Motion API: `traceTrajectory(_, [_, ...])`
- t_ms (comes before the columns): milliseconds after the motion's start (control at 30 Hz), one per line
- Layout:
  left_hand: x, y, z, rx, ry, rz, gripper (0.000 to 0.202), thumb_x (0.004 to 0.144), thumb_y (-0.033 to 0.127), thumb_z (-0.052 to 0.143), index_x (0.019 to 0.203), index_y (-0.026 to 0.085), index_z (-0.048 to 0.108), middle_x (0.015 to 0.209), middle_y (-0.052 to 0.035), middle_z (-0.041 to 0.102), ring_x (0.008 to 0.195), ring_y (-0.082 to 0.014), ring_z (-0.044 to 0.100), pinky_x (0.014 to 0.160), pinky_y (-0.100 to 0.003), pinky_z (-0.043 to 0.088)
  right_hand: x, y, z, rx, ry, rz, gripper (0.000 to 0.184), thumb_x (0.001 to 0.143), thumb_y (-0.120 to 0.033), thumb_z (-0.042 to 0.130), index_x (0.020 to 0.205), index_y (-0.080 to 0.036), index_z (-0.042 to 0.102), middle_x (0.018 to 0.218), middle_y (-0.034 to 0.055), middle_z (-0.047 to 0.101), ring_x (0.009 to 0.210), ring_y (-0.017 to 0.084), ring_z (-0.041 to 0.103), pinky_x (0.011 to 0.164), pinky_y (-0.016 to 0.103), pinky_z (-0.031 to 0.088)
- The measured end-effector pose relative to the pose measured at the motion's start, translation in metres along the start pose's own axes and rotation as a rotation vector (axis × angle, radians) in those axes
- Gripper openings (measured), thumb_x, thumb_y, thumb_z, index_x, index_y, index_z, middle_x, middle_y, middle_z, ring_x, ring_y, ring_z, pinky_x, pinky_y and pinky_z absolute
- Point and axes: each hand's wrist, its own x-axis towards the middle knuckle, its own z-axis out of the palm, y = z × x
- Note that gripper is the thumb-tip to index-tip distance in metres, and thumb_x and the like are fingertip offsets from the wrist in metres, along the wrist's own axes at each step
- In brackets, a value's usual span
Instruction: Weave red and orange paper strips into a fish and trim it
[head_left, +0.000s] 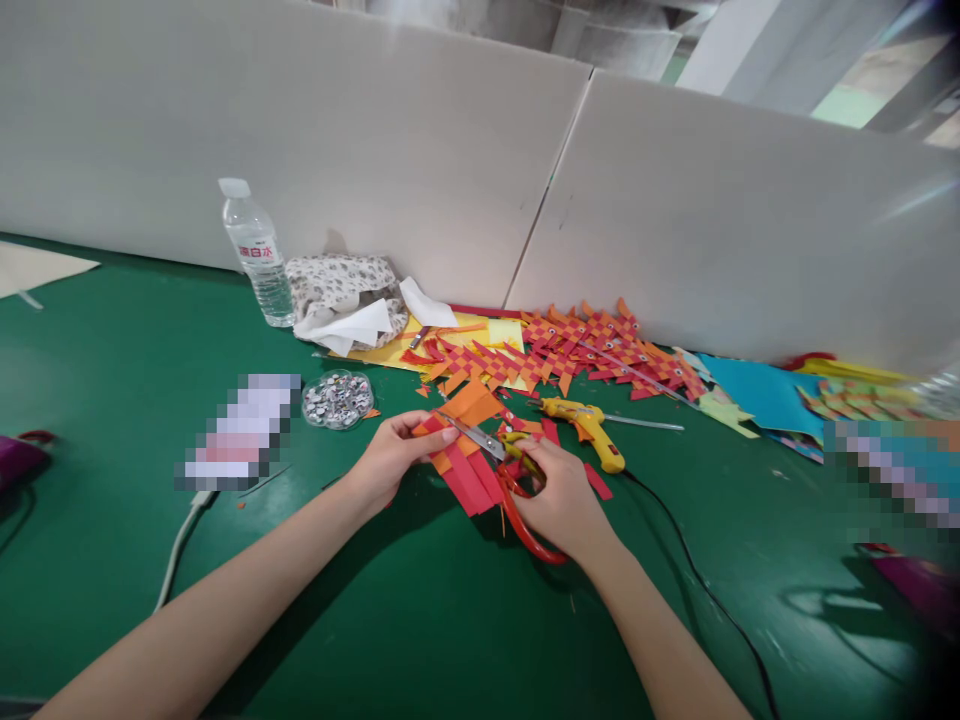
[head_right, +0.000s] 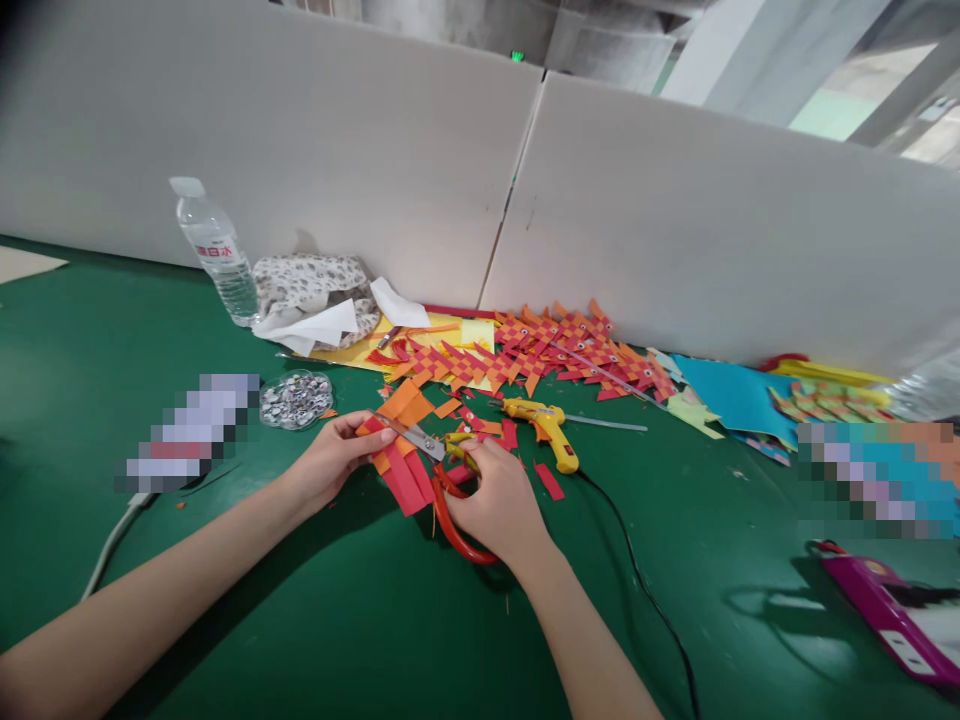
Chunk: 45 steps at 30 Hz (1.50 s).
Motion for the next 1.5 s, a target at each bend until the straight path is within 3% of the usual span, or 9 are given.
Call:
traceTrajectory(633, [0.0005,-0.0002,-0.0002,0.002,0.016,-0.009,0.025,0.055,0.03,0.081,0.073,0.017,0.068,0.075,0.0005,0.07,0.062,-0.0087,0.061,0.06,-0.019,0.047,0.0009,-0.0014,-0.001,0.045,0.029,-0.068,0.01,0.069,-0.024,0.055,0.076,-0.017,0.058,0.073,0.0059,0.061,0.065,0.018,0.058,0.058,0.027,0.046])
traceTrajectory(1067, [0.0006,-0.0002,-0.0006,0.01,0.016,-0.003,0.025,0.056,0.03,0.08,0.074,0.017,0.068,0.075,0.0001,0.07,0.063,-0.0086,0.061,0.06,-0.018,0.047,0.0017,-0.0005,0.0001,0.044,0.057,-0.078,0.01,0.068,-0.024,0.057,0.074,-0.016,0.058,0.074,0.0069,0.062,0.066,0.018,0.058,0.06,0.027,0.046])
traceTrajectory(1367, [0.0018,0.005,-0.0006,0.026,0.03,0.039,0.021,0.056,0.026,0.08,0.064,0.015,0.065,0.065,0.0029,0.067,0.058,-0.0069,0.06,0.057,-0.016,0.046,0.0028,0.0053,0.0028,-0.023,0.06,-0.037,0.015,0.067,-0.028,0.058,0.076,-0.016,0.06,0.074,0.0069,0.06,0.067,0.019,0.057,0.063,0.029,0.045])
traceTrajectory(1500, [0.0008,0.0071,0.0001,0.06,0.032,0.045,0.02,0.057,0.026,0.079,0.067,0.015,0.066,0.066,0.002,0.067,0.059,-0.0079,0.06,0.057,-0.017,0.047,0.0045,0.0027,0.0015,0.078,-0.042,0.074,0.015,0.066,-0.031,0.06,0.069,-0.016,0.058,0.068,0.0032,0.057,0.059,0.015,0.051,0.054,0.025,0.04])
